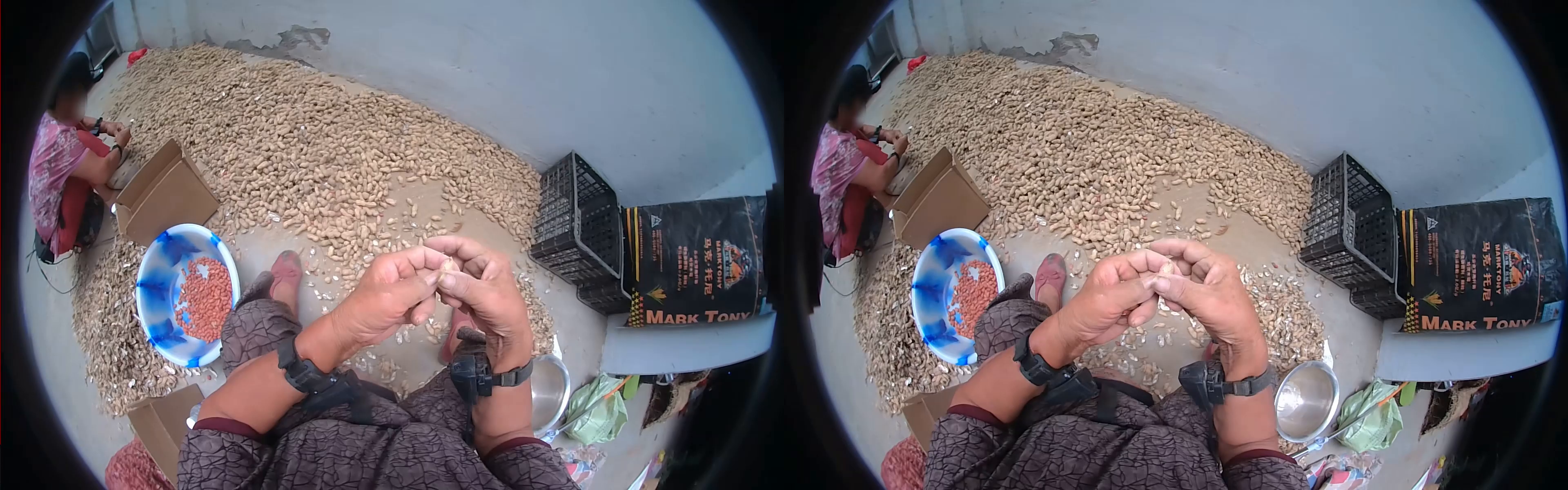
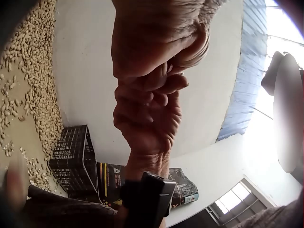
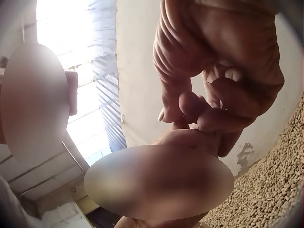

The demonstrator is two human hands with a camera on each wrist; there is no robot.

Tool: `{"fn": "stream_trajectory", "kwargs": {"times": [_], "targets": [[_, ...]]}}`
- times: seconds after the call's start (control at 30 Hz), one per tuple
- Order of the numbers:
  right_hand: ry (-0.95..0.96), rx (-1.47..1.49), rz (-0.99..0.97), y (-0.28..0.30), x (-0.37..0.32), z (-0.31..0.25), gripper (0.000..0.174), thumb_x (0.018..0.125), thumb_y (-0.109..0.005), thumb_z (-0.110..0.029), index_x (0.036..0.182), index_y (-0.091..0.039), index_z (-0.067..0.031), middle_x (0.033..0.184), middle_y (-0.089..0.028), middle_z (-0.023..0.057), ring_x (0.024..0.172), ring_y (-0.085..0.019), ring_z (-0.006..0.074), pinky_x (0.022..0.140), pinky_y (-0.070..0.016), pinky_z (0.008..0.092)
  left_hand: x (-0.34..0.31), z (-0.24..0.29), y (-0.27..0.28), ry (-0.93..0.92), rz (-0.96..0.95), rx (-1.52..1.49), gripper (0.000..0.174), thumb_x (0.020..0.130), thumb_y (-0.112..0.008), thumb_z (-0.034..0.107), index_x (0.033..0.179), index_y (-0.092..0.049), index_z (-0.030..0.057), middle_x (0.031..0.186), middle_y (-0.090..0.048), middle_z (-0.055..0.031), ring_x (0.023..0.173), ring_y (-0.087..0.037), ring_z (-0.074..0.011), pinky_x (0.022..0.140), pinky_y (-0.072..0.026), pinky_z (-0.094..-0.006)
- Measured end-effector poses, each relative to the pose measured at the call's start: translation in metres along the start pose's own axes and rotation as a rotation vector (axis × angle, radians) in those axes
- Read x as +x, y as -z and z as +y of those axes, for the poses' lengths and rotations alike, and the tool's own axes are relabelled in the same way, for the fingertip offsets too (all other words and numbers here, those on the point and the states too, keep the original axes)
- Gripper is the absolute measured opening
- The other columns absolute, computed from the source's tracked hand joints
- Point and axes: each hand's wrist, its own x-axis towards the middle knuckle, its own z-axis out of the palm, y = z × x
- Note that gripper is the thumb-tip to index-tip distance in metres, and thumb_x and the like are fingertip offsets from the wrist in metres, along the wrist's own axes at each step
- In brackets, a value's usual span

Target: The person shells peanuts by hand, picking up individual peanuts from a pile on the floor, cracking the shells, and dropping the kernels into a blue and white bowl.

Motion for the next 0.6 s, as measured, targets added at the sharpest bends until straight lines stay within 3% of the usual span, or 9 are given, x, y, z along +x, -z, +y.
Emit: {"fn": "stream_trajectory", "kwargs": {"times": [0.27,0.53,0.6], "targets": [[-0.069,0.142,-0.193,-0.0059,0.0009,-0.0045,0.040,0.074,-0.063,-0.015,0.106,-0.052,0.0075,0.086,-0.059,0.0056,0.064,-0.055,0.0091,0.054,-0.0420,0.0180,0.0016,-0.0020,-0.0004,-0.130,0.031,0.418,0.018,0.084,-0.050,0.006,0.099,-0.054,-0.0017,0.069,-0.055,-0.0018,0.050,-0.043,-0.0020,0.043,-0.0317,-0.0144],[-0.070,0.106,-0.135,0.0003,0.0009,0.0027,0.039,0.075,-0.063,-0.019,0.103,-0.056,0.0069,0.077,-0.059,0.0020,0.055,-0.046,0.0016,0.044,-0.0307,0.0129,0.0002,0.0046,-0.0028,-0.069,0.018,0.322,0.023,0.082,-0.047,0.003,0.103,-0.052,-0.0029,0.070,-0.055,-0.0032,0.048,-0.041,-0.0012,0.041,-0.0295,-0.0146],[-0.068,0.104,-0.146,0.0018,0.0017,0.0032,0.039,0.076,-0.062,-0.019,0.104,-0.056,0.0070,0.078,-0.060,0.0032,0.055,-0.047,0.0019,0.044,-0.0313,0.0130,-0.0015,0.0072,-0.0047,-0.075,0.008,0.307,0.025,0.082,-0.047,0.003,0.105,-0.052,-0.0031,0.070,-0.055,-0.0034,0.048,-0.041,-0.0010,0.041,-0.0293,-0.0146]]}}
